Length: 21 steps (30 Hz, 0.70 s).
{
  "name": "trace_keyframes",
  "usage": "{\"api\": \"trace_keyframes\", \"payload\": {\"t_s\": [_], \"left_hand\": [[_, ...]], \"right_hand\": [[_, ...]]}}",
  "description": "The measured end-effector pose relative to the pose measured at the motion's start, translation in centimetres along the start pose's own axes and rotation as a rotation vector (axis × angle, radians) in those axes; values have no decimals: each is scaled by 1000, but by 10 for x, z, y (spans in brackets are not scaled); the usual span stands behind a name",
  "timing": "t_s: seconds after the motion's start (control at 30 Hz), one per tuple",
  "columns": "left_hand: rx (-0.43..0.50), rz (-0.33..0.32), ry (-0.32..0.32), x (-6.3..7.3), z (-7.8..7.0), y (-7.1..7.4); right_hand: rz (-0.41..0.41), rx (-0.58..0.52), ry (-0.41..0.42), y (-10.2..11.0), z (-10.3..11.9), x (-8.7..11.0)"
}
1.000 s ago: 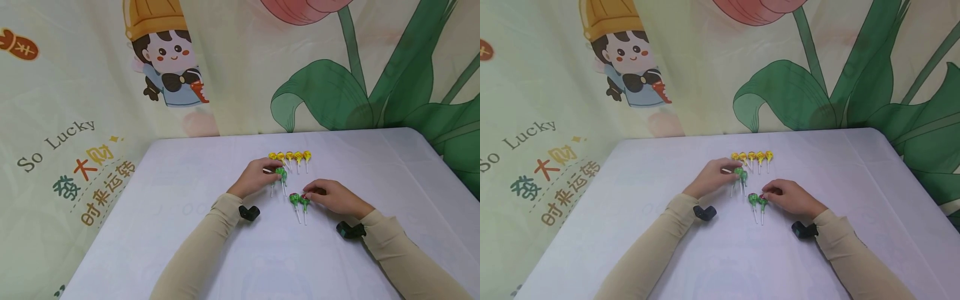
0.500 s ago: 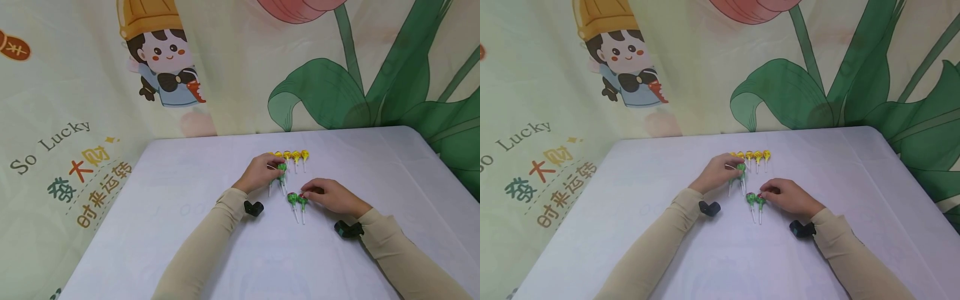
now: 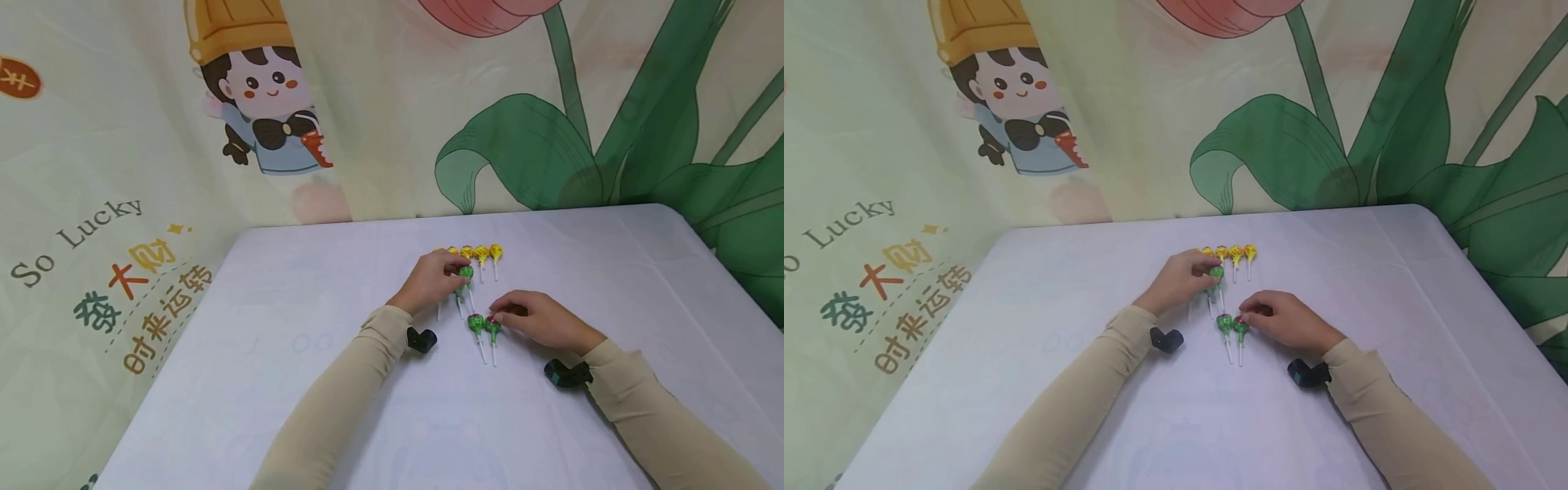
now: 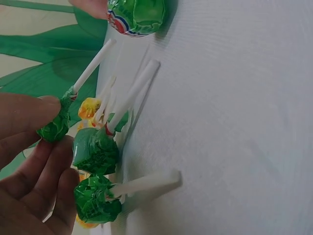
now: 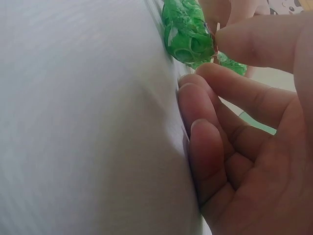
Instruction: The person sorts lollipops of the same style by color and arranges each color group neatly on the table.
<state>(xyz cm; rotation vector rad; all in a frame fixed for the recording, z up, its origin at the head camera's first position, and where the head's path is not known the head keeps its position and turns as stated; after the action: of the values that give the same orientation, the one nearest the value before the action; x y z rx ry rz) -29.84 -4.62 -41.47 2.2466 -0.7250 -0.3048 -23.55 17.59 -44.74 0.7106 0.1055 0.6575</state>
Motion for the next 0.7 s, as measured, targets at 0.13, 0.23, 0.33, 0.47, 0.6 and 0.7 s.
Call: {"api": "trace_keyframes", "payload": {"t_s": [0.13,0.23,0.33,0.47,0.6,0.7], "left_hand": [[2,-3,-8,-3,2,-1],[7,-2,-9,-4,2,-2],[17,2,-14,-6,3,-3],[34,9,-21,-7,4,-4],[45,26,-13,-7,6,-4],[51,32,-9,-8,8,-5]], "right_hand": [[0,-1,10,0,0,-1],[0,0,11,0,0,-2],[-3,1,7,0,-1,-1],[-4,-2,8,0,-1,0],[-3,-10,1,0,-1,0],[0,-19,-8,0,-2,-1]]}}
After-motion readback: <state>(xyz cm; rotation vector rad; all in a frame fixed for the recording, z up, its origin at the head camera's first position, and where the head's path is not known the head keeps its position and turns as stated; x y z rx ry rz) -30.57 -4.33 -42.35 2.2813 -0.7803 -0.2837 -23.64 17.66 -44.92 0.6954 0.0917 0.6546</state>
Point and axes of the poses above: each hand's wrist, its own x-axis away from the middle knuckle, its own y-axis out of the back of the hand, z = x × y, the point moved 2 cm from there along -x, towards the middle knuckle, and after that the axes turned 12 degrees about z, right-handed, at the moved point
